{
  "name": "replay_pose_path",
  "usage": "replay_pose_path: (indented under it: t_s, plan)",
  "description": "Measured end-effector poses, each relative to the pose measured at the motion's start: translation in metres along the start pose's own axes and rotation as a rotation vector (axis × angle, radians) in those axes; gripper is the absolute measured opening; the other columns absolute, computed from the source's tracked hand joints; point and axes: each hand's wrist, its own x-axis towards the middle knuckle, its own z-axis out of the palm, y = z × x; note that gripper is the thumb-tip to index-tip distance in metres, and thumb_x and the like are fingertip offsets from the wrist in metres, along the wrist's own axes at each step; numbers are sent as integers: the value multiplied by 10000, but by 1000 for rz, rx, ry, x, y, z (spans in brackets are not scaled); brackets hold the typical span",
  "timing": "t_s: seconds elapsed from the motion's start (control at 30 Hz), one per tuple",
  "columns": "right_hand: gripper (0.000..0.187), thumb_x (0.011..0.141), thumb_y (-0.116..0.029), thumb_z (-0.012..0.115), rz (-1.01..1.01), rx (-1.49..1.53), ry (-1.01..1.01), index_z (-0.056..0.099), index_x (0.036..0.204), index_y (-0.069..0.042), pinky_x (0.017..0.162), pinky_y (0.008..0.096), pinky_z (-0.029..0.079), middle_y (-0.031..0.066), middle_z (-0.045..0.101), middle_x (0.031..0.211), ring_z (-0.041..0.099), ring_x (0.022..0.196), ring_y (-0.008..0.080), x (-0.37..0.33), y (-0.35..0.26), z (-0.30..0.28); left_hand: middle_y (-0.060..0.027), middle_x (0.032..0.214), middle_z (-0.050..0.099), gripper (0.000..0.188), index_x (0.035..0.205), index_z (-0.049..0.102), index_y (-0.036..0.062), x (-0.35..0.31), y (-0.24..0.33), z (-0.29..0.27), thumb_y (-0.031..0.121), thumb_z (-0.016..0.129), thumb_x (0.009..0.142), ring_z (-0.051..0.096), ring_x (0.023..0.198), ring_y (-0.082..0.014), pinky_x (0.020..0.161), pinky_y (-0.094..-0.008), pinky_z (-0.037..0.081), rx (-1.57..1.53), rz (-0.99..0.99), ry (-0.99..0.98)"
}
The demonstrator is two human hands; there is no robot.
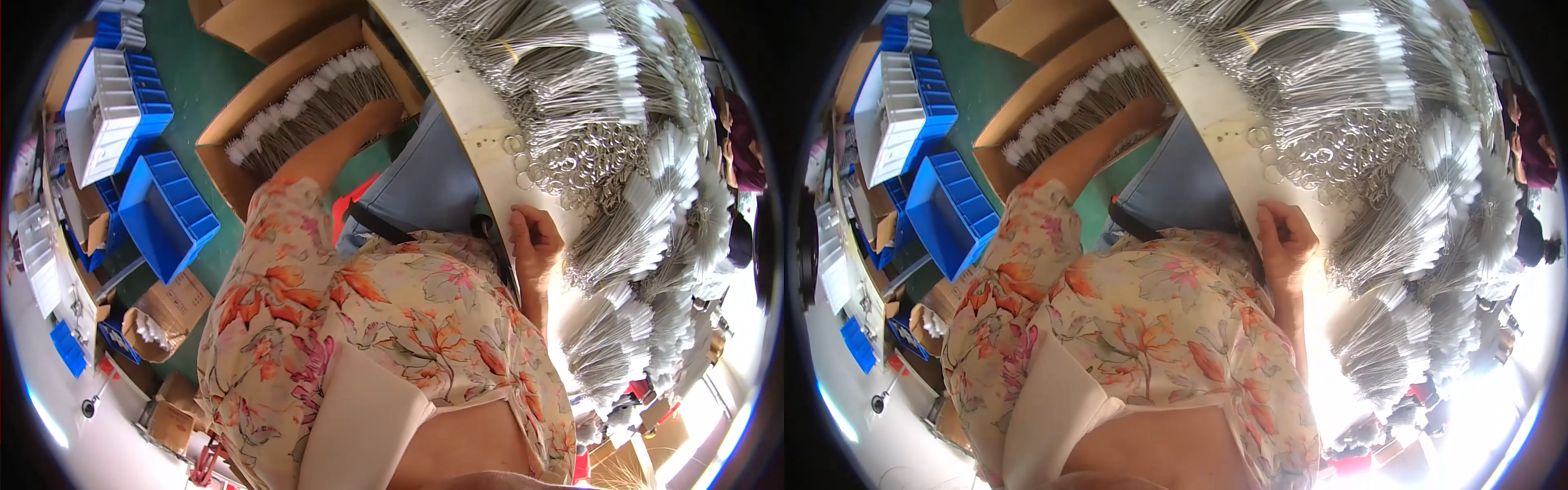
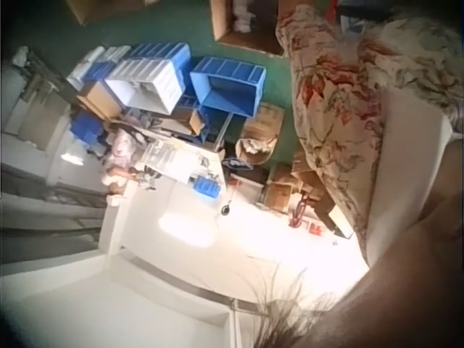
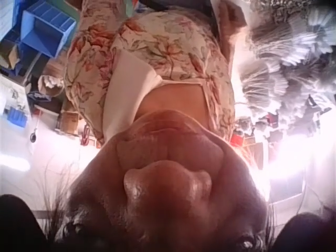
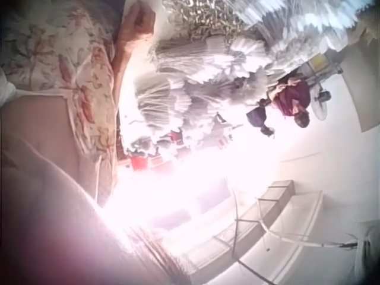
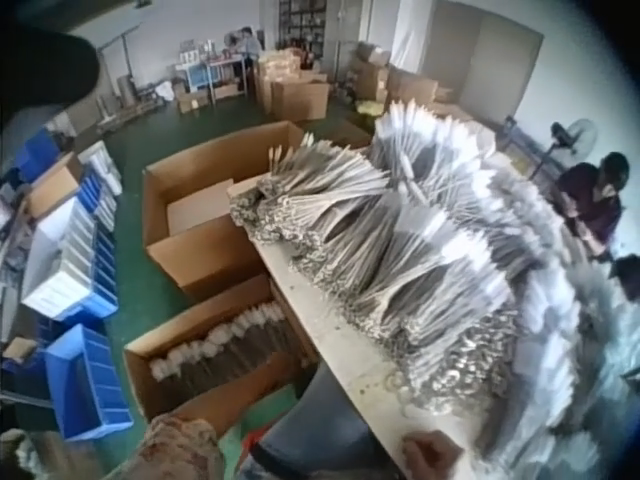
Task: Sorting and assembling small white cleaning brushes onto metal rings and placing them into cardboard boxes.
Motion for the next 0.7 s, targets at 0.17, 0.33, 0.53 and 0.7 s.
replay_pose_path:
  t_s: [0.17,0.33,0.53,0.7]
  plan:
    - [92,778,-24,638,-259,-103,28,646,869,-25,530,208,433,41,610,714,549,595,79,4,1,-13,-130,888,634,213,890,656,72,-69,-21,-31,232,570,779,581,833,-344,711,-428,470,-213,181,380]
    - [94,770,-55,641,-223,134,-239,648,858,-21,593,260,480,80,639,778,604,665,156,5,-9,-33,-44,786,634,216,899,635,32,-142,-1,-208,237,618,832,565,664,-92,624,-230,463,-622,-290,837]
    - [97,792,2,622,-280,244,-233,657,880,-20,564,229,449,42,626,771,574,652,92,-10,-26,-100,-13,825,620,185,938,616,16,-87,212,-393,181,554,883,558,705,-62,643,-186,437,-689,420,940]
    - [118,786,-12,631,-326,108,165,652,902,-18,592,238,490,74,636,808,599,675,117,-30,-31,-182,-55,832,658,213,968,623,23,72,308,-437,196,588,849,616,779,-129,713,-252,470,-288,668,581]
